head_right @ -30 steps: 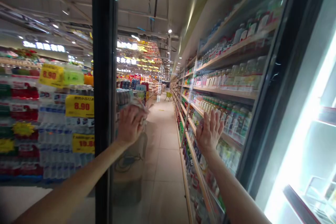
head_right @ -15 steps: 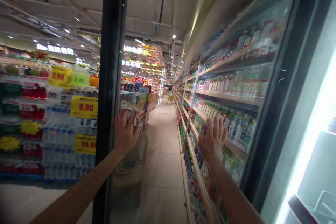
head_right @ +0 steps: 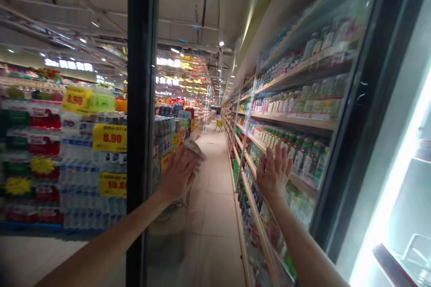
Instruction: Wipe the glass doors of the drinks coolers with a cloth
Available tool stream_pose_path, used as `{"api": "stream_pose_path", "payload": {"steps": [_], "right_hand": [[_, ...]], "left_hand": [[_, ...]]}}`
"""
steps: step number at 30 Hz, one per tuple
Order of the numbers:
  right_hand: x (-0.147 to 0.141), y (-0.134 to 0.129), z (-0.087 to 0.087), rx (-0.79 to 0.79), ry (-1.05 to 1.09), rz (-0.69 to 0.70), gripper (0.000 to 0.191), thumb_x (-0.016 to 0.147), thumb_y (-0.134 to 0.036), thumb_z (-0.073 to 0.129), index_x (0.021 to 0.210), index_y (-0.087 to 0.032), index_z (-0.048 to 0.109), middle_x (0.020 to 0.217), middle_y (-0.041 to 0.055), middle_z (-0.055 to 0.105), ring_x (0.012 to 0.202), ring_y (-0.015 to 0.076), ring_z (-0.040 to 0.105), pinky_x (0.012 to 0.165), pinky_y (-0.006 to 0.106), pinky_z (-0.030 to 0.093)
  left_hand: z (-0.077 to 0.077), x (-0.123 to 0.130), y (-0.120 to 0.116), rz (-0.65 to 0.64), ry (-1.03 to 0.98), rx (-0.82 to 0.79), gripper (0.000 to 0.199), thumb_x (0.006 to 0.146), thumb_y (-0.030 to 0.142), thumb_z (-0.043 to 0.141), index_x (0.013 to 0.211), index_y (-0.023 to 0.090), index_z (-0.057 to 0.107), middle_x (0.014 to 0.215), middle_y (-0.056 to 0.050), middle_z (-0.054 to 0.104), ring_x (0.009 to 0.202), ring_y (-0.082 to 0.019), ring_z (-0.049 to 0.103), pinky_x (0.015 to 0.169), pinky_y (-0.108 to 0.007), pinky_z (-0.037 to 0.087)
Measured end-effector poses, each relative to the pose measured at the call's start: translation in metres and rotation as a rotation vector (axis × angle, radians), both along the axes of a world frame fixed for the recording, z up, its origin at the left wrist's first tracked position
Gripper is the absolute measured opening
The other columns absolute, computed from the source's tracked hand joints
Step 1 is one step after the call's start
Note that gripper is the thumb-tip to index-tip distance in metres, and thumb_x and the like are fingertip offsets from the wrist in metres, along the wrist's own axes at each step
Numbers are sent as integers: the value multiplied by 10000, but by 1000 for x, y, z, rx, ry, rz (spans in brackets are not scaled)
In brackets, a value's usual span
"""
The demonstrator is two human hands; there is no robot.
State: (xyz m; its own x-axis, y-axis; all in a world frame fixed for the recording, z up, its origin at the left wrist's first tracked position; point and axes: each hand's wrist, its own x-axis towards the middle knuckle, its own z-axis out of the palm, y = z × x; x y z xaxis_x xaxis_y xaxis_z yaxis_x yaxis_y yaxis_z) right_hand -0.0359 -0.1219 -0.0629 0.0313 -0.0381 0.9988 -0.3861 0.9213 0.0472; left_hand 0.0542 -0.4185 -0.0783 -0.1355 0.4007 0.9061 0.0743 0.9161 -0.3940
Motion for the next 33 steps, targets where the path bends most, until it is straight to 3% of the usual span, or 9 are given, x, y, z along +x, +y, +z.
{"api": "stream_pose_path", "payload": {"steps": [4, 9, 11, 16, 18, 24, 26, 30, 33], "right_hand": [[0, 1, 0, 6, 22, -12, 603, 862, -346, 415, 1429, -214, 258, 1435, 159, 364, 1362, 294, 282, 1049, 511, 264], [0, 1, 0, 10, 32, -11, 591, 869, -342, 394, 1428, -200, 265, 1425, 166, 376, 1353, 306, 298, 1051, 518, 256], [0, 1, 0, 4, 24, -11, 594, 865, -348, 392, 1427, -200, 269, 1426, 162, 375, 1349, 311, 301, 1048, 517, 258], [-1, 2, -2, -2, -4, 13, 611, 845, -327, 418, 1426, -212, 267, 1441, 157, 349, 1349, 308, 298, 1041, 538, 263], [-2, 2, -3, 11, 14, 24, 615, 847, -318, 417, 1430, -207, 259, 1454, 162, 328, 1353, 311, 286, 1040, 547, 259], [0, 3, -1, 8, 38, 32, 596, 855, -331, 415, 1422, -202, 286, 1444, 162, 345, 1347, 314, 291, 1031, 544, 263], [1, 3, 0, 8, 30, 39, 593, 853, -338, 413, 1418, -201, 294, 1442, 162, 348, 1348, 315, 290, 1031, 542, 265], [2, 3, 0, 7, 34, 55, 580, 858, -340, 399, 1411, -191, 311, 1442, 168, 347, 1351, 322, 283, 1029, 555, 263], [1, 4, 0, 6, 33, 42, 586, 856, -330, 414, 1416, -198, 301, 1442, 170, 349, 1352, 317, 288, 1026, 552, 275]], "left_hand": [[-20, -2, 17, -50, -78, -259, 452, 856, 358, 460, 1300, 272, 463, 1377, -32, 473, 1384, -200, 240, 1157, -418, 76], [37, -6, -12, 11, 181, 312, 495, 854, 300, 451, 1335, 183, 424, 1420, -150, 394, 1385, -290, 224, 1121, -506, 149], [42, -6, -12, 20, 185, 328, 519, 850, 291, 453, 1351, 167, 399, 1437, -164, 363, 1389, -304, 205, 1112, -524, 168], [10, -6, 30, -86, -57, -327, 464, 845, 321, 479, 1302, 247, 458, 1417, -44, 424, 1391, -212, 220, 1155, -443, 109], [19, -6, 40, -124, -83, -442, 466, 848, 320, 479, 1309, 259, 448, 1424, -19, 415, 1384, -193, 236, 1160, -424, 101], [99, -8, 35, -43, 142, 244, 442, 864, 311, 437, 1290, 200, 464, 1424, -107, 399, 1370, -264, 268, 1126, -515, 144], [95, -10, 43, -32, 162, 300, 447, 864, 320, 434, 1289, 186, 463, 1428, -115, 390, 1379, -277, 240, 1120, -521, 157], [58, -11, 61, -113, 42, -209, 426, 875, 326, 419, 1285, 227, 470, 1410, -40, 429, 1386, -229, 226, 1149, -458, 95], [64, -9, 48, -113, 45, -295, 422, 878, 325, 413, 1290, 249, 462, 1399, -22, 447, 1372, -207, 262, 1154, -448, 61]]}}
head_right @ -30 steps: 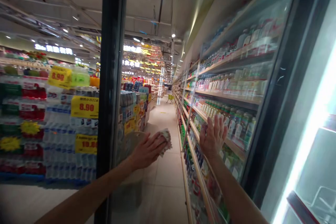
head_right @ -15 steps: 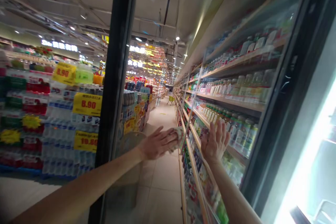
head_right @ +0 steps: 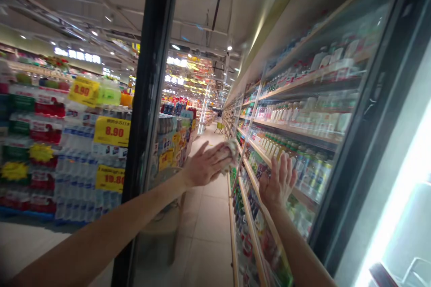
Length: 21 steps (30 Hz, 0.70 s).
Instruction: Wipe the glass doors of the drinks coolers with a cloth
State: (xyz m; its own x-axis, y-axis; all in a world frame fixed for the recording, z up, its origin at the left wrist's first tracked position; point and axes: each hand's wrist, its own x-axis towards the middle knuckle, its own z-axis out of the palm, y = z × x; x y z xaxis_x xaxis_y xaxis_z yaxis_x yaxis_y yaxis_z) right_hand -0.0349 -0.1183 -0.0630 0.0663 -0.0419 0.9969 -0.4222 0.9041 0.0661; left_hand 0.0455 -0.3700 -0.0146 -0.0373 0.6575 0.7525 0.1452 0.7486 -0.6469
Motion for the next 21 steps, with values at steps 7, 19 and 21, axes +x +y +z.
{"api": "stream_pose_path", "payload": {"steps": [7, 19, 21], "right_hand": [[0, -1, 1, 3, 20, -13, 590, 859, -331, 411, 1420, -198, 287, 1442, 161, 357, 1360, 299, 284, 1051, 540, 261], [4, -1, 2, 8, 9, 26, 589, 859, -312, 418, 1420, -185, 294, 1443, 166, 354, 1373, 297, 256, 1066, 540, 233], [3, 0, 2, 2, 8, 19, 590, 858, -312, 419, 1421, -185, 293, 1443, 166, 354, 1371, 295, 261, 1069, 539, 229]], "left_hand": [[32, -4, -10, 63, 47, 435, 464, 856, 326, 455, 1303, 203, 447, 1439, -100, 379, 1389, -274, 210, 1131, -508, 110], [75, -8, 2, 47, 75, 548, 446, 872, 347, 431, 1303, 233, 440, 1444, -89, 368, 1369, -279, 258, 1121, -535, 142], [59, -10, 13, 60, 34, 374, 443, 878, 349, 420, 1309, 244, 433, 1444, -71, 371, 1377, -276, 238, 1126, -534, 119]]}}
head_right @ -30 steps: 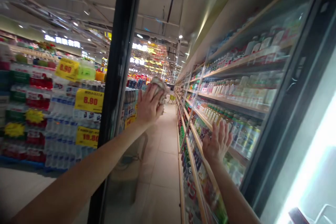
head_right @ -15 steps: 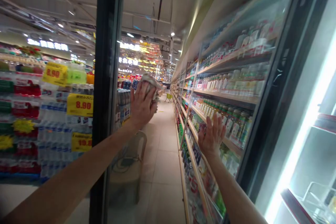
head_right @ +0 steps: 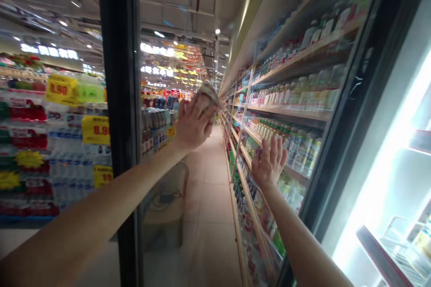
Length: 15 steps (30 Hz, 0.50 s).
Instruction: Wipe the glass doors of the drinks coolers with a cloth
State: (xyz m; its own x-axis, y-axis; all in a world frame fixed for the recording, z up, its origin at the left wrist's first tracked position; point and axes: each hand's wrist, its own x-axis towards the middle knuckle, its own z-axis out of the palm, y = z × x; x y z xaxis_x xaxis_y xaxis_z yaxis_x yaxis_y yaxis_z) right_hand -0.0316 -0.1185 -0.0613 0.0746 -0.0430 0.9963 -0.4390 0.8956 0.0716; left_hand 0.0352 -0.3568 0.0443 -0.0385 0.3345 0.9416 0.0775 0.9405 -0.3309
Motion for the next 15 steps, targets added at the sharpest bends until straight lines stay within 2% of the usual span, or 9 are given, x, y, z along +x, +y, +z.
{"api": "stream_pose_path", "payload": {"steps": [3, 5, 7, 9, 11, 13, 15], "right_hand": [[-1, 0, 0, -2, -11, -14, 597, 858, -318, 420, 1425, -193, 281, 1449, 161, 346, 1371, 292, 262, 1069, 534, 234], [-1, 0, 0, 5, -9, -19, 601, 857, -320, 418, 1427, -194, 275, 1450, 158, 345, 1372, 292, 259, 1068, 534, 235], [-1, 0, 0, 6, -3, -27, 597, 857, -322, 419, 1423, -189, 283, 1447, 161, 350, 1375, 292, 255, 1069, 531, 239], [-1, -1, 0, 5, -2, -34, 588, 859, -318, 416, 1418, -185, 292, 1441, 165, 358, 1377, 289, 252, 1070, 526, 244], [0, -2, 0, 0, -7, -40, 585, 862, -322, 413, 1419, -190, 289, 1439, 165, 361, 1375, 287, 257, 1068, 525, 251], [1, -2, 0, -7, -3, -41, 585, 865, -327, 411, 1421, -194, 285, 1432, 166, 371, 1368, 290, 273, 1061, 530, 261], [0, -2, 0, -8, 9, -34, 585, 867, -340, 409, 1420, -192, 288, 1427, 169, 378, 1360, 299, 287, 1050, 542, 269]], "left_hand": [[-35, -1, 12, -25, -72, -406, 420, 893, 355, 388, 1298, 258, 446, 1416, -28, 417, 1368, -241, 264, 1147, -501, 47], [-39, 1, 6, -30, -73, -523, 415, 901, 347, 367, 1300, 263, 443, 1401, -14, 438, 1359, -216, 285, 1153, -480, 16], [-22, 3, -9, -3, -41, -409, 429, 901, 354, 367, 1313, 252, 430, 1412, -35, 425, 1359, -218, 286, 1150, -483, 25], [4, 6, -25, 22, 2, -148, 448, 890, 362, 386, 1316, 229, 427, 1431, -78, 393, 1361, -249, 278, 1137, -516, 60], [20, 8, -32, 20, 19, 66, 458, 880, 362, 400, 1310, 210, 436, 1442, -108, 367, 1361, -281, 271, 1123, -547, 93], [13, 7, -26, 8, 2, 97, 457, 877, 348, 403, 1310, 209, 439, 1446, -107, 358, 1370, -291, 246, 1122, -550, 104], [-13, 5, -11, -12, -29, -86, 451, 878, 345, 403, 1308, 218, 443, 1439, -84, 375, 1381, -278, 223, 1131, -530, 96]]}}
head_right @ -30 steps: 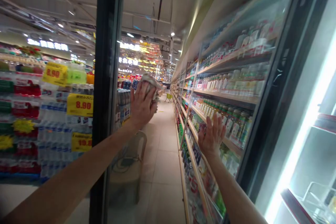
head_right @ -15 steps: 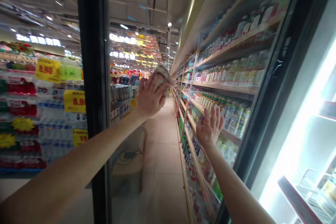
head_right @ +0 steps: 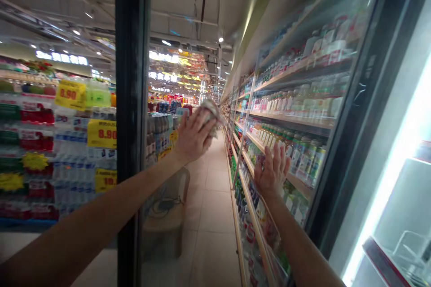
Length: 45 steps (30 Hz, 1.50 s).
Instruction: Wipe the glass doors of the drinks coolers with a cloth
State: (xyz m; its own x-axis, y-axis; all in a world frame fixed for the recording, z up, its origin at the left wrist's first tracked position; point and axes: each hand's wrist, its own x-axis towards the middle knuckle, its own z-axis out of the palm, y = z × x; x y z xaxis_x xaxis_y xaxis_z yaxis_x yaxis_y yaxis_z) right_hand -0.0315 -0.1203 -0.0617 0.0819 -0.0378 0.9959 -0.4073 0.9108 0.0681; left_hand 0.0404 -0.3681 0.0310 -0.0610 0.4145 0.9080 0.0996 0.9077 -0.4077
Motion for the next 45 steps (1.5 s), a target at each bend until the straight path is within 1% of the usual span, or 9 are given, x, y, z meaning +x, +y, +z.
{"api": "stream_pose_path", "payload": {"steps": [4, 12, 18, 24, 28, 31, 34, 39, 45], "right_hand": [[-2, 1, 0, 14, 9, 20, 587, 861, -345, 407, 1418, -198, 295, 1436, 166, 362, 1355, 306, 290, 1046, 555, 261], [-1, 1, 0, 3, -41, 15, 582, 849, -324, 397, 1406, -182, 306, 1444, 169, 342, 1367, 293, 258, 1061, 552, 236], [0, 1, 1, -9, -58, 4, 552, 861, -343, 372, 1385, -172, 338, 1429, 173, 358, 1373, 286, 249, 1071, 548, 220], [1, 6, 1, -27, -148, 19, 537, 859, -333, 339, 1361, -143, 371, 1439, 176, 330, 1387, 292, 199, 1078, 561, 188], [20, -10, 10, -9, -164, 102, 543, 865, -316, 305, 1375, -130, 325, 1458, 176, 281, 1392, 286, 190, 1082, 565, 192], [41, -45, 28, 250, -188, 271, 537, 881, -314, 266, 1397, -166, 273, 1493, 124, 225, 1401, 225, 179, 1111, 487, 222], [54, -85, 44, 451, -203, 385, 527, 902, -350, 228, 1378, -137, 301, 1491, 121, 227, 1408, 186, 148, 1123, 422, 238], [51, -118, 45, 381, -207, 278, 487, 909, -402, 328, 1352, -209, 386, 1473, 89, 292, 1395, 238, 185, 1125, 517, 164], [23, -54, 48, 290, -56, 150, 446, 900, -390, 388, 1303, -223, 481, 1426, 108, 379, 1352, 267, 282, 1085, 553, 198]], "left_hand": [[-48, -5, 19, -66, -49, -404, 423, 872, 337, 421, 1280, 237, 473, 1400, -34, 440, 1380, -235, 233, 1146, -505, 49], [-8, 5, -19, 42, 84, 197, 465, 855, 344, 457, 1300, 210, 445, 1427, -103, 396, 1379, -262, 243, 1138, -504, 97], [-58, 1, 9, -58, -139, -355, 439, 875, 320, 429, 1306, 237, 437, 1408, -32, 436, 1389, -199, 225, 1164, -441, 78], [-39, -1, 16, -62, -147, 61, 466, 883, 359, 395, 1325, 215, 411, 1472, -70, 332, 1407, -237, 151, 1155, -497, 83], [-39, -5, 27, -137, -255, -20, 432, 905, 301, 305, 1315, 223, 417, 1453, -41, 370, 1399, -199, 180, 1162, -447, 119], [-43, -8, 26, -201, -260, -19, 489, 908, 334, 264, 1359, 155, 327, 1478, -89, 314, 1407, -173, 139, 1165, -420, 119], [-42, -7, 7, -262, -259, -42, 613, 898, 419, 253, 1385, 49, 201, 1507, -164, 207, 1416, -165, 64, 1158, -401, 151], [-40, 7, -34, -286, -205, -73, 714, 842, 538, 389, 1397, 139, 184, 1528, -114, 160, 1415, -204, 113, 1161, -470, 101], [-46, 10, -30, -59, -203, 84, 499, 907, 351, 309, 1375, 177, 298, 1500, -91, 265, 1414, -185, 114, 1160, -467, 60]]}}
